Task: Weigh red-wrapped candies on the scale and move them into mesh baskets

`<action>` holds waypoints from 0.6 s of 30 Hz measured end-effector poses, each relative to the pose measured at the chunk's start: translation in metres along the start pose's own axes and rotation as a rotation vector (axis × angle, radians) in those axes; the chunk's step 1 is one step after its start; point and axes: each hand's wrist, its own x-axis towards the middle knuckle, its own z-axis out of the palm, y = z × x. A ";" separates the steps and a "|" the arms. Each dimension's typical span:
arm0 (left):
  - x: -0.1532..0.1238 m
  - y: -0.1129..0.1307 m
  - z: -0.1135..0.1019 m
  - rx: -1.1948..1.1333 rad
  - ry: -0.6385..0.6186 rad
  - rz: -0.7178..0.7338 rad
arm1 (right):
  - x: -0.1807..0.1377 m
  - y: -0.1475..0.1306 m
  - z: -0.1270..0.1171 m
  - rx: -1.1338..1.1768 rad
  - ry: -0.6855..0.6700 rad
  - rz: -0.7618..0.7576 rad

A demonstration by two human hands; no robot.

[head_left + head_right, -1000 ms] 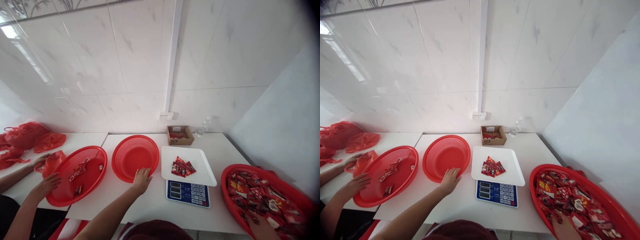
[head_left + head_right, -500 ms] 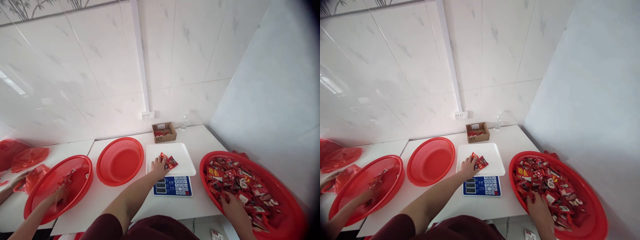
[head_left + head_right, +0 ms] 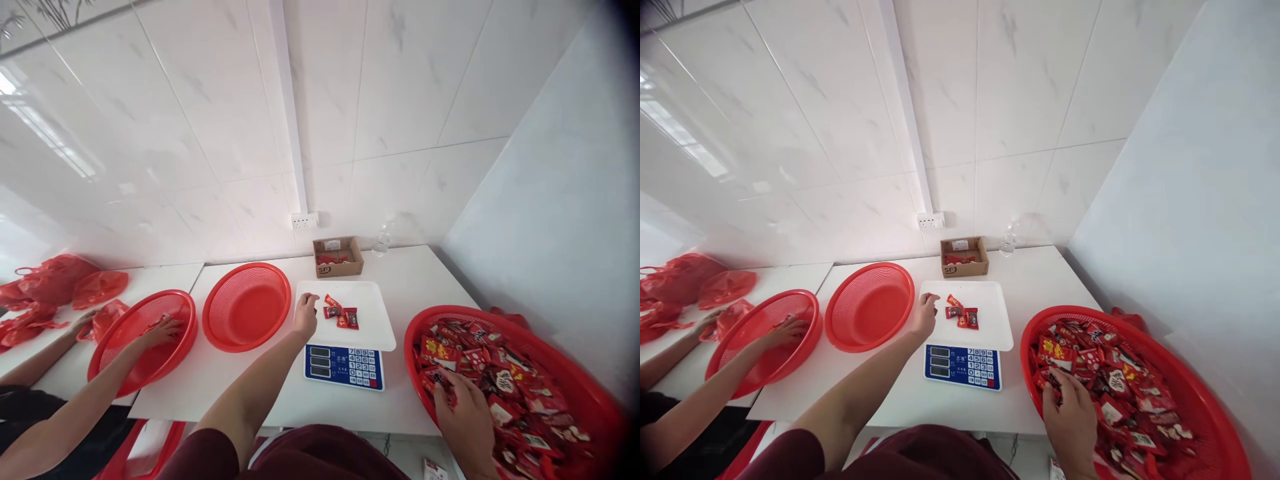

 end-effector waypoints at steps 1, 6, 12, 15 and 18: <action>0.002 -0.005 -0.010 -0.008 0.021 -0.019 | 0.004 -0.009 0.005 0.021 -0.004 -0.049; -0.001 -0.044 -0.065 0.000 0.082 -0.150 | 0.021 -0.067 0.052 0.019 -0.191 -0.188; -0.041 -0.086 -0.080 0.090 0.024 -0.275 | 0.050 -0.144 0.119 -0.145 -0.415 -0.242; -0.073 -0.104 -0.072 0.174 -0.018 -0.229 | 0.063 -0.166 0.143 -0.231 -0.510 -0.206; -0.102 -0.123 -0.067 0.236 -0.034 -0.177 | 0.069 -0.172 0.159 -0.277 -0.531 -0.249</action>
